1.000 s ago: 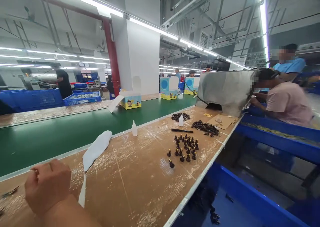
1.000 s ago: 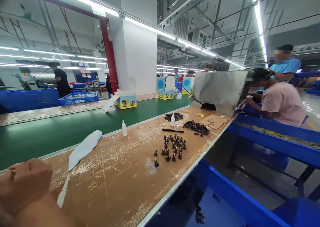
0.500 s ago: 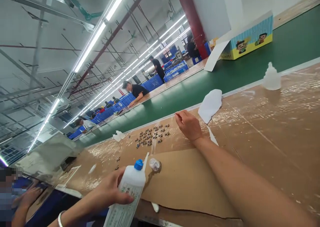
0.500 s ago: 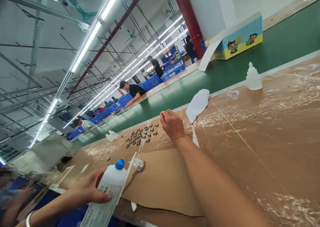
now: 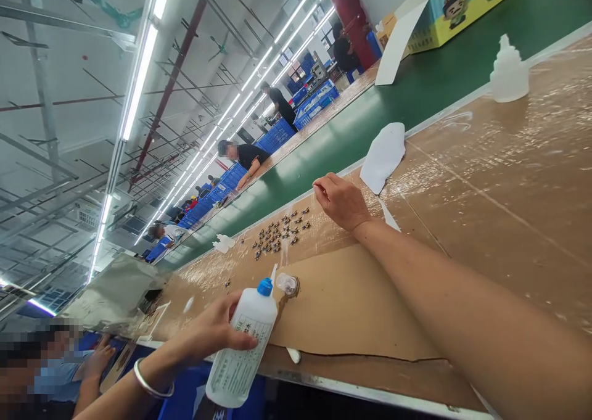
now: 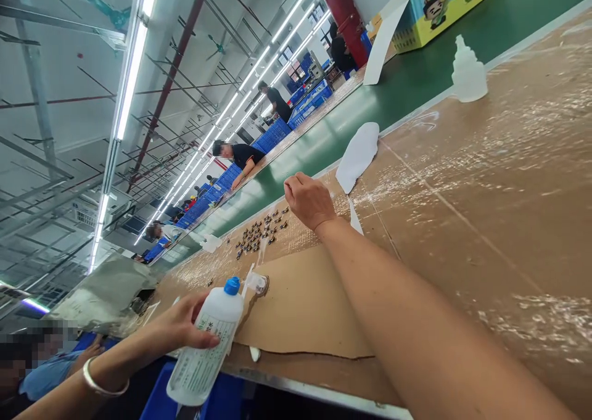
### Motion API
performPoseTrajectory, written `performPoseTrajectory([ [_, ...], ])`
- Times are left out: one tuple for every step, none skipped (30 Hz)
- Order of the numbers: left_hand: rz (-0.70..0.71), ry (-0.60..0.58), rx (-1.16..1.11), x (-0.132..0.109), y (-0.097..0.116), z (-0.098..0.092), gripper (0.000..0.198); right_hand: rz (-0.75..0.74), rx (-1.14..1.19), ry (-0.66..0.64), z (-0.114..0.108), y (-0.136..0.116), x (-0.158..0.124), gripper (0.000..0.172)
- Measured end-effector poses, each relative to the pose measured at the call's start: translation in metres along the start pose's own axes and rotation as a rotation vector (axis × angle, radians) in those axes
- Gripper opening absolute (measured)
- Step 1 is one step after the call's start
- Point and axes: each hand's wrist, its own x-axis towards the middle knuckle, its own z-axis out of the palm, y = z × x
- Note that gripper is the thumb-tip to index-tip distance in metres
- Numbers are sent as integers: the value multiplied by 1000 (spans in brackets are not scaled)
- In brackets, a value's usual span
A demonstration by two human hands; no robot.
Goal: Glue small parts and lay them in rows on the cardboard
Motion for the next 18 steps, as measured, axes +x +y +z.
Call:
performPoseTrajectory([
  [-2,-8,-5,1,1,0,45,1,-2,-2,0,0,0,20],
  [-4,-15,-11,2,1,0,45,3,-3,-3,-1,0,0,20],
  [-6,-21,-13,2,1,0,45,5,-5,-3,-1,0,0,20],
  [-7,-23,-12,3,0,-1,45,7,-6,-3,-1,-1,0,20],
  [-8,-22,-7,4,-1,-1,46,8,-6,-2,-1,-1,0,19],
  [-12,-18,2,5,-2,-2,48,9,-7,-1,-2,-1,0,19],
  [-17,-15,13,5,-3,-3,49,8,-6,0,-2,-1,0,19],
  [-23,-10,23,6,-4,-3,50,8,-6,1,-2,-1,0,19],
  [-29,-7,30,6,-4,-4,51,7,-6,1,-2,-1,0,19],
  [-32,-7,34,6,-4,-4,51,7,-6,2,-2,-1,0,19],
  [-35,-7,37,6,-3,-4,50,7,-7,3,-1,-1,0,20],
  [-37,-9,37,6,-2,-3,49,8,-7,4,-1,-1,0,20],
  [-37,-12,37,6,0,-3,47,10,-7,6,-1,0,0,20],
  [-36,-16,38,6,1,-2,45,12,-7,7,0,0,0,20],
  [-36,-23,37,6,3,-2,43,13,-7,8,0,0,0,20],
  [-34,-30,32,6,4,-1,42,14,-6,9,0,0,0,20],
  [-28,-39,25,6,6,-1,42,14,-4,10,0,0,0,20],
  [-21,-50,17,6,6,-1,41,14,-3,12,0,1,0,20],
])
